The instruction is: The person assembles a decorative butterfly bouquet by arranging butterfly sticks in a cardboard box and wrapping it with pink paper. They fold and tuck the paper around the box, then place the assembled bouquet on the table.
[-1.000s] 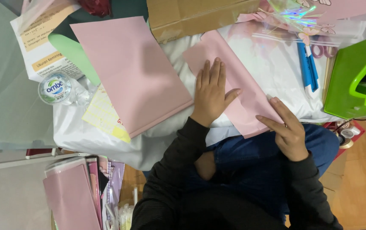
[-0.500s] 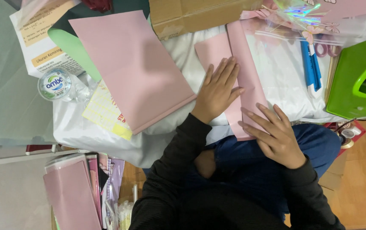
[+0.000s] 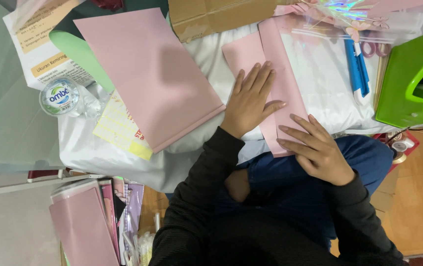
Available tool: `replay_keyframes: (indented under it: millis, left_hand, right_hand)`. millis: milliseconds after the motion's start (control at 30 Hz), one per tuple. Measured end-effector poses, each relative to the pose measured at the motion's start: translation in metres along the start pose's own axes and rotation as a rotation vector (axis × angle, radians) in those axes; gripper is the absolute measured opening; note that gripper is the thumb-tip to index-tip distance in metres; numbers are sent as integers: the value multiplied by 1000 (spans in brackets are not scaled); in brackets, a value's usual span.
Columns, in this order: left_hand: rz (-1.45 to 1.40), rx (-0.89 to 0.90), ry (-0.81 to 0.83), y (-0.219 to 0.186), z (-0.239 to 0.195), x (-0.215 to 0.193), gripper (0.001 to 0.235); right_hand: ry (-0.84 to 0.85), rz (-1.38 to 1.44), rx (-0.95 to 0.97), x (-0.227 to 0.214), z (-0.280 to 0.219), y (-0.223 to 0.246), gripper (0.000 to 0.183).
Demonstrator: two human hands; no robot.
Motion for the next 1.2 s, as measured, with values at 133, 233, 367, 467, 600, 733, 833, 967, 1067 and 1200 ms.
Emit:
replay_keyframes:
  millis: [133, 233, 367, 467, 600, 733, 833, 967, 1067, 1200]
  left_hand:
    - [-8, -5, 32, 3, 1, 5, 84]
    - [-13, 0, 6, 2, 1, 6, 85]
    - [-8, -7, 12, 0, -1, 4, 86]
    - [35, -3, -27, 2, 1, 7, 86]
    - [82, -10, -46, 1, -1, 6, 87]
    - [109, -15, -63, 0, 0, 2, 86]
    - [157, 5, -179, 1, -1, 7, 88]
    - [217, 28, -291, 0, -2, 6, 87]
    - [238, 43, -372, 0, -4, 6, 86]
    - [246, 53, -421, -1, -5, 0, 82]
  right_hand:
    - [-33, 44, 36, -9, -6, 0, 33]
    - [-304, 73, 294, -34, -28, -28, 33]
    - [-374, 117, 626, -20, -35, -43, 58]
    - [-317, 91, 885, 5, -58, -54, 69]
    - [-535, 561, 1087, 31, -100, -69, 47]
    - [-912, 646, 1012, 27, -122, -52, 35]
    - [-869, 527, 980, 25, -128, -40, 16]
    - [-785, 465, 1052, 29, -120, -22, 15]
    - [-724, 607, 1136, 41, -112, -16, 26]
    - [-733, 799, 1228, 60, -120, -30, 30]
Point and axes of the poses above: each hand's wrist, its own z-axis towards the middle knuckle, its own x-axis out of the palm, y = z × x, the point moved 9 cm from there along z, towards the middle knuckle, and after that the axes turned 6 degrees about x, right-handed, at the moved point
